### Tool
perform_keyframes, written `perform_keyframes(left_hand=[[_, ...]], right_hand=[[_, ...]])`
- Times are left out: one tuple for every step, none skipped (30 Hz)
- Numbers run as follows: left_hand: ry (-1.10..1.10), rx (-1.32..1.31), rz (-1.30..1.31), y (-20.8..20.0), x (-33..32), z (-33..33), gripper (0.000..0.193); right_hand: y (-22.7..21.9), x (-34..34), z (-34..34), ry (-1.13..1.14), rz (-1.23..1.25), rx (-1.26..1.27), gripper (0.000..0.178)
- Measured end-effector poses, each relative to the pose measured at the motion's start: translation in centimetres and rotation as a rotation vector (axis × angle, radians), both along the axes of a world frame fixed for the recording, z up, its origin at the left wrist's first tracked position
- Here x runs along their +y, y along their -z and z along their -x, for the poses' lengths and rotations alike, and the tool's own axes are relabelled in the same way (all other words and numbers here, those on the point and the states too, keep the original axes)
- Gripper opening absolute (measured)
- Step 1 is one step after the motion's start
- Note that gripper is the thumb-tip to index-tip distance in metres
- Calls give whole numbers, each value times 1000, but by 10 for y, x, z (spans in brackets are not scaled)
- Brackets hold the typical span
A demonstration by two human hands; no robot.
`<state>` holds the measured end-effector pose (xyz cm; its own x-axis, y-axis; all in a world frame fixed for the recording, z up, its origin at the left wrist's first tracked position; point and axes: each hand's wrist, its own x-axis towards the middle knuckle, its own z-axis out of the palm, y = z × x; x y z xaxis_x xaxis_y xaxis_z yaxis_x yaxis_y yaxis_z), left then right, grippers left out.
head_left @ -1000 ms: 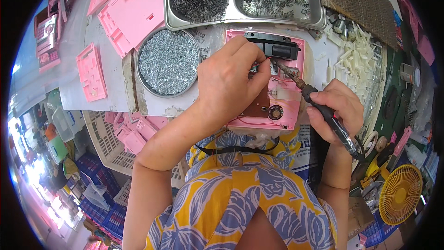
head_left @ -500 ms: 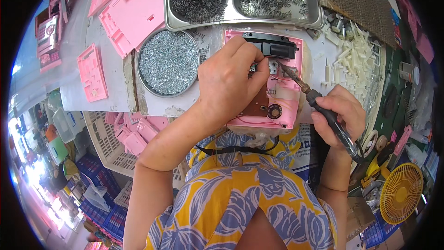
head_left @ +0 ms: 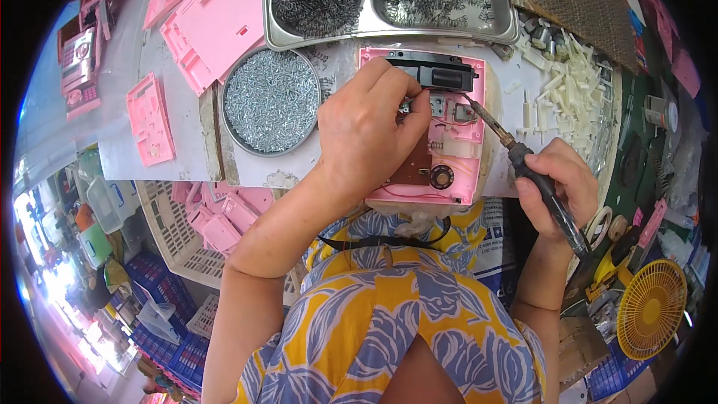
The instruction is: Assembling internal components and securing the casing of pink electronic devices using a soldering iron and an electric screwdriver.
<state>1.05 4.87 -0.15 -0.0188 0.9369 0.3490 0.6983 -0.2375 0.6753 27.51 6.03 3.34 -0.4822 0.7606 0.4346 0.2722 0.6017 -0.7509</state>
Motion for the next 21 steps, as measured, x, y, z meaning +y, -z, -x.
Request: perform_keyframes(left_hand=[[-1,1,-3,0,0,0,12],[-1,2,-6,0,0,0,12],[-2,3,-8,0,0,0,12],[6,-6,4,-1,-1,0,12],[14,-14,16,-3,-2,1,12],[23,-22,29,-5,-3,2,13],[12,-40,10,-11,-4,3,13],[2,-58,-8,-20,-5,4,14],[-6,-76,-25,-28,-8,5,15],[37,-81,-3,-34,-16,6,25],[171,-28,26,-37,-20,4,26],[305,27,53,-40,-21,3,27],[432,87,80,-45,-23,1,28],[553,194,84,-48,-21,-4,24],[606,255,77,-45,-19,-11,21],[671,317,64,-42,-14,-20,19],[735,380,49,-38,-11,-26,17],[751,476,53,-34,-10,-31,17],[771,530,79,-34,-10,-33,18],[791,584,105,-34,-11,-35,18],[810,638,130,-34,-12,-38,18]], right_hand=[[0,0,0,2,0,-1,29],[0,1,0,0,-1,6,28],[-1,1,0,-2,-2,14,28],[-1,1,-1,-2,-3,20,28],[0,0,-2,-1,-4,34,29],[1,-1,-4,2,-6,48,29],[0,-2,-7,6,-7,61,30],[-1,-5,-10,-6,17,91,30],[-4,-8,-14,-17,41,121,31],[-6,-13,-20,-24,65,142,32],[-5,-16,-26,-15,97,217,32],[-3,-21,-34,-4,128,292,33],[-1,-25,-38,-2,160,373,34],[-1,-29,-38,81,150,444,35],[-3,-33,-43,121,224,529,36],[-5,-32,-51,124,227,549,36],[-7,-31,-58,126,230,568,36],[-9,-33,-61,160,209,569,37],[-10,-34,-64,167,197,554,37],[-12,-35,-67,174,186,538,37],[-13,-36,-71,180,175,521,38]])
